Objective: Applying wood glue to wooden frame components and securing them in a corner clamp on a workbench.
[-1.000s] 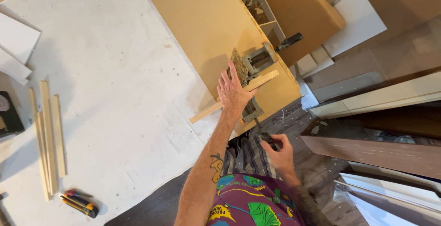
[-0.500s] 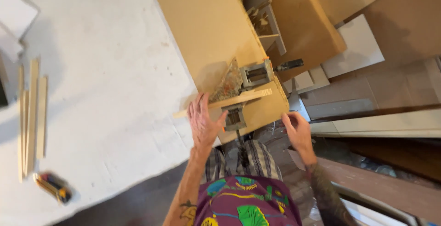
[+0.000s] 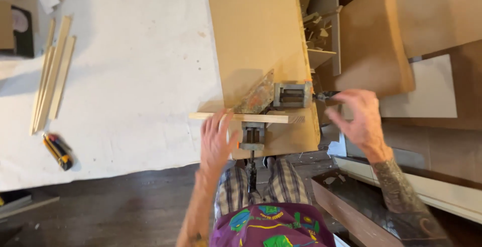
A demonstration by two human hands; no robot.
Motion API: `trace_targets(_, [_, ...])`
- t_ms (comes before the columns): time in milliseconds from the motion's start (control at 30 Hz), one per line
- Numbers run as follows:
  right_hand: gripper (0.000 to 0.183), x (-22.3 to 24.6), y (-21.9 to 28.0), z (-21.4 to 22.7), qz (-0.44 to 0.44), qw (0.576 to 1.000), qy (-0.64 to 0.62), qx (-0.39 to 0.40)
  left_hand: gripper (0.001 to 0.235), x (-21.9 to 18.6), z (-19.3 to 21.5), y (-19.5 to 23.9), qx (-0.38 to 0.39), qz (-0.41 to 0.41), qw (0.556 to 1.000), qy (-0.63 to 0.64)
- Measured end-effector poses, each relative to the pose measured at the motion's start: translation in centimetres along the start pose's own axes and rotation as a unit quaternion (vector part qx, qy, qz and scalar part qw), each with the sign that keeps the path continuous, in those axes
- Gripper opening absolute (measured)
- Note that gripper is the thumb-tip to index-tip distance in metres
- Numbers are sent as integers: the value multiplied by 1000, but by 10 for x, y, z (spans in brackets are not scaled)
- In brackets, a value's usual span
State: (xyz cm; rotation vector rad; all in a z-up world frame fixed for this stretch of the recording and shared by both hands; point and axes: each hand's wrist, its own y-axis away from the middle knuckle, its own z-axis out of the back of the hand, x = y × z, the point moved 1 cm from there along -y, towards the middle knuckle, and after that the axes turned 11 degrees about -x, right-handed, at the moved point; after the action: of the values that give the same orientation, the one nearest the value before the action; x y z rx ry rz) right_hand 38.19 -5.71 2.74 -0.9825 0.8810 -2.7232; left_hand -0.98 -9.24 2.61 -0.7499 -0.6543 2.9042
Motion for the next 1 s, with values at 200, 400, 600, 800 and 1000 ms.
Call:
trace_targets(200, [25,-1,-11,0,58,996,49,52,63,8,25,-9,85,-49,995,-24])
trace_targets(400, [61,-31,-43,2,-419,839,34,346,72,-57,19,161,231,310,922,20])
trace_targets(600, [47,-115,-11,-51,-557,728,-124,379,30,-76,13,173,101,585,802,70])
trace_targets(800, [40,-96,-29,-45,-574,724,-113,365,33,-66,-32,253,-13,669,513,538])
trace_targets(1000, [38,-93,-36,-50,-563,730,-149,358,51,-90,-46,256,40,646,119,753])
